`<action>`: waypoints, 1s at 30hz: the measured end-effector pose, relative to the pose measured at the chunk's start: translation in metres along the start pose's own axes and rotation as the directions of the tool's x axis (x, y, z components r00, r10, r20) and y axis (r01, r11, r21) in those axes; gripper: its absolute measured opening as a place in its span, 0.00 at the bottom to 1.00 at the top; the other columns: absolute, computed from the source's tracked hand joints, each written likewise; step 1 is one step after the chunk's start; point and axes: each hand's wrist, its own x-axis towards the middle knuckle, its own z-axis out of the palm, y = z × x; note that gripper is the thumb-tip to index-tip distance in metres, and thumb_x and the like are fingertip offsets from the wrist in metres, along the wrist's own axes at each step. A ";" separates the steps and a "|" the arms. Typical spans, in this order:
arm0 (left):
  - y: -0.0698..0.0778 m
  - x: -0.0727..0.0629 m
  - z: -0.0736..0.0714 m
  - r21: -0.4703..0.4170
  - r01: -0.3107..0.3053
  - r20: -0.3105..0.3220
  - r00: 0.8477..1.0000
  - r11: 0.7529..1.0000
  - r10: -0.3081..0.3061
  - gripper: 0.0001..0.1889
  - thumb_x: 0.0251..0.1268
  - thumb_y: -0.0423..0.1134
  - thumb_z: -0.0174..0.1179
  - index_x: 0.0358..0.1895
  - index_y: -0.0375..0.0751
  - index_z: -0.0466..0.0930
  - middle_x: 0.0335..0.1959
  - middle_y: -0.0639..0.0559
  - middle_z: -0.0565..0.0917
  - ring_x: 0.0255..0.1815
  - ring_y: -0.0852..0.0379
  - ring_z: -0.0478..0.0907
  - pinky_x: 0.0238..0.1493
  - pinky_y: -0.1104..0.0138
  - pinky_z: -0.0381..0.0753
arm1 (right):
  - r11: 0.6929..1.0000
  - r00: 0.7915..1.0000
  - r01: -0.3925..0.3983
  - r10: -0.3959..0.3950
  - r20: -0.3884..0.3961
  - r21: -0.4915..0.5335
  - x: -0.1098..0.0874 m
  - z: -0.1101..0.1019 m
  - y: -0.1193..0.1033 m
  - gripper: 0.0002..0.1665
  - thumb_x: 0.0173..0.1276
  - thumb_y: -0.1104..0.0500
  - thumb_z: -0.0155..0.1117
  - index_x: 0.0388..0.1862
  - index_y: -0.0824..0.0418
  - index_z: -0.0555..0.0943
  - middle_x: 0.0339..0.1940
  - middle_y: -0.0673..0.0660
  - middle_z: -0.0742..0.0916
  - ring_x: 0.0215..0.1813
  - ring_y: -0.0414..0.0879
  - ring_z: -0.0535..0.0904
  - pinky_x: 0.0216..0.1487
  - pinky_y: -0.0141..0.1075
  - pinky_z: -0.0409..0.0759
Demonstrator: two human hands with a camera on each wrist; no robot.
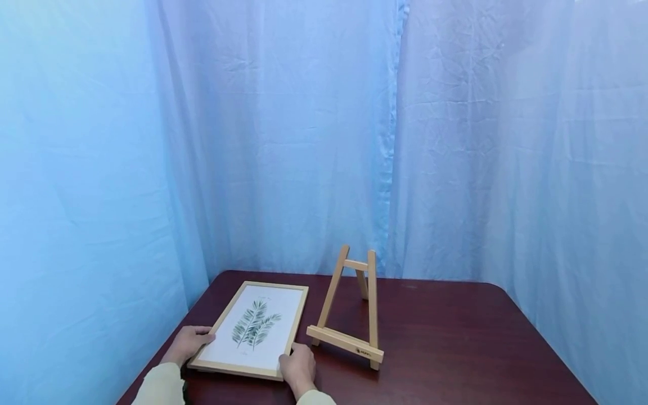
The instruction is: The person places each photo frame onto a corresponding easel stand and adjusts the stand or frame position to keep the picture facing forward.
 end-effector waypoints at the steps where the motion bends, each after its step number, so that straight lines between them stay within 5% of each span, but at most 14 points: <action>1: 0.001 0.000 -0.001 -0.001 0.002 -0.001 1.000 1.000 -0.002 0.20 0.62 0.31 0.64 0.53 0.18 0.79 0.52 0.25 0.80 0.53 0.30 0.76 0.53 0.46 0.77 | 1.000 1.000 0.003 -0.003 -0.004 0.007 0.001 -0.001 0.000 0.21 0.58 0.65 0.66 0.51 0.70 0.85 0.46 0.65 0.87 0.50 0.60 0.82 0.50 0.54 0.79; 13: 0.008 0.006 -0.002 -0.095 -0.011 -0.015 1.000 0.995 0.009 0.22 0.66 0.29 0.60 0.59 0.16 0.73 0.56 0.23 0.77 0.55 0.31 0.76 0.55 0.44 0.75 | 0.991 0.991 0.102 -0.094 -0.096 0.082 0.009 -0.010 -0.009 0.23 0.53 0.65 0.72 0.50 0.70 0.85 0.32 0.56 0.88 0.38 0.48 0.82 0.41 0.43 0.79; 30: 0.045 0.016 -0.008 -0.314 -0.001 -0.038 0.999 0.949 -0.011 0.27 0.72 0.35 0.58 0.71 0.28 0.66 0.62 0.26 0.73 0.51 0.39 0.80 0.48 0.53 0.83 | 0.961 0.990 0.108 -0.081 -0.113 0.254 0.032 -0.039 -0.026 0.31 0.58 0.67 0.70 0.62 0.72 0.78 0.50 0.64 0.86 0.53 0.57 0.81 0.54 0.49 0.78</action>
